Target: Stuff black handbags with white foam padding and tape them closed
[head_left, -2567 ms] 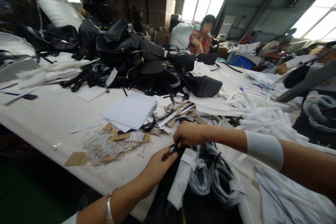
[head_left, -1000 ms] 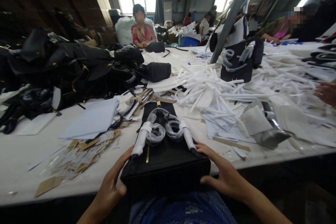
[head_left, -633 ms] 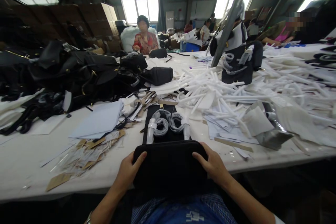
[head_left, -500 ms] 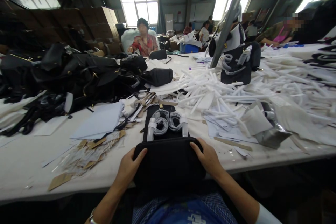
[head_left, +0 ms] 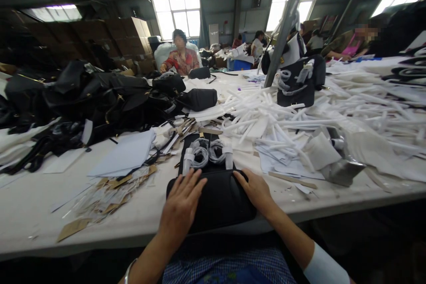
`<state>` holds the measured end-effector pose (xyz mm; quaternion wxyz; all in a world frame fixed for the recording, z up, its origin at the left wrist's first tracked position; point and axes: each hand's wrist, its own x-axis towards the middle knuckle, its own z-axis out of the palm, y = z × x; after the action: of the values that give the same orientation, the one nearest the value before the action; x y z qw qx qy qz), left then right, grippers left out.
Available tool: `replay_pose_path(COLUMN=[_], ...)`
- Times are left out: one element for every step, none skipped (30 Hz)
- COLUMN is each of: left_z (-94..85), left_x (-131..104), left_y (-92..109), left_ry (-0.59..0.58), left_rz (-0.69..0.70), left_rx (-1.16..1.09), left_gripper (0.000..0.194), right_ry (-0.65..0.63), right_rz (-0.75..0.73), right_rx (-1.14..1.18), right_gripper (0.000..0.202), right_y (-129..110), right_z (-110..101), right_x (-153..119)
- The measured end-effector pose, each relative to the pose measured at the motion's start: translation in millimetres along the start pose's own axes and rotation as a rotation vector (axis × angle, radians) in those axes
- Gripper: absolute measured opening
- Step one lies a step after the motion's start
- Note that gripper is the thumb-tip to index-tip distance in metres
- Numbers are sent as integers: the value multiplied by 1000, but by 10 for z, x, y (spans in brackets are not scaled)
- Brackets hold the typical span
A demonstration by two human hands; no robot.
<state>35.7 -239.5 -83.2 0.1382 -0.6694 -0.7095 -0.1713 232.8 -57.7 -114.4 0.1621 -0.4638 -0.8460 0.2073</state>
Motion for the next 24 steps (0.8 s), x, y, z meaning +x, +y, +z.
replay_pose_path(left_z=[32, 70, 108, 144, 177, 204, 225, 243, 257, 270, 281, 293, 305, 317, 331, 347, 366, 386, 409, 434, 459, 482, 503, 520], left_x=[35, 61, 76, 80, 75, 63, 48, 32, 17, 5, -3, -8, -9, -8, -5, -1, 4, 9, 14, 19, 23, 27, 30, 33], left_y=[69, 126, 170, 199, 215, 220, 217, 211, 202, 194, 186, 180, 173, 166, 157, 145, 131, 114, 96, 78, 60, 45, 33, 23], left_ry=[-59, -110, -141, -157, -156, -150, -141, -131, -123, -117, -110, -102, -88, -70, -46, -18, 15, 48, 81, 108, 129, 143, 147, 148], left_rz=[75, 115, 125, 121, 119, 120, 127, 139, 153, 167, 182, 196, 208, 221, 234, 250, 269, 288, 307, 324, 337, 345, 349, 352], left_rx=[-13, -21, -21, -14, -5, 7, 22, 43, 70, 99, 130, 159, 186, 212, 235, 255, 269, 279, 284, 285, 285, 284, 283, 281], left_gripper=[47, 48, 50, 52, 54, 56, 57, 59, 60, 61, 62, 63, 63, 64, 65, 65, 65, 65, 64, 63, 61, 60, 58, 57], right_ry=[-2, -8, -2, 25, 73, 133, 183, 208, 201, 158, 105, 57, 21, -3, -28, -56, -88, -124, -153, -173, -186, -196, -200, -197], right_rz=[-1, 0, 1, -10, -38, -89, -168, -266, -367, -450, -508, -542, -556, -561, -571, -586, -606, -623, -633, -636, -633, -623, -610, -597], right_rx=[-1, -2, 2, 12, 25, 44, 61, 71, 67, 49, 25, 2, -14, -20, -17, -7, 7, 24, 48, 84, 131, 185, 238, 280], right_gripper=[40, 40, 40, 39, 38, 38, 42, 48, 54, 58, 61, 63, 64, 65, 66, 66, 65, 62, 56, 48, 39, 32, 29, 28], right_y=[-1, -1, 0, 0, -2, -4, -8, -13, -16, -18, -17, -12, -3, 11, 27, 44, 60, 72, 78, 78, 74, 69, 68, 75], right_z=[-8, -17, -25, -33, -37, -36, -30, -17, 0, 18, 35, 45, 44, 29, -3, -51, -115, -192, -279, -371, -465, -556, -642, -720], right_x=[-13, -31, -55, -86, -125, -170, -221, -274, -328, -377, -419, -452, -472, -481, -479, -469, -453, -434, -413, -391, -368, -340, -305, -259])
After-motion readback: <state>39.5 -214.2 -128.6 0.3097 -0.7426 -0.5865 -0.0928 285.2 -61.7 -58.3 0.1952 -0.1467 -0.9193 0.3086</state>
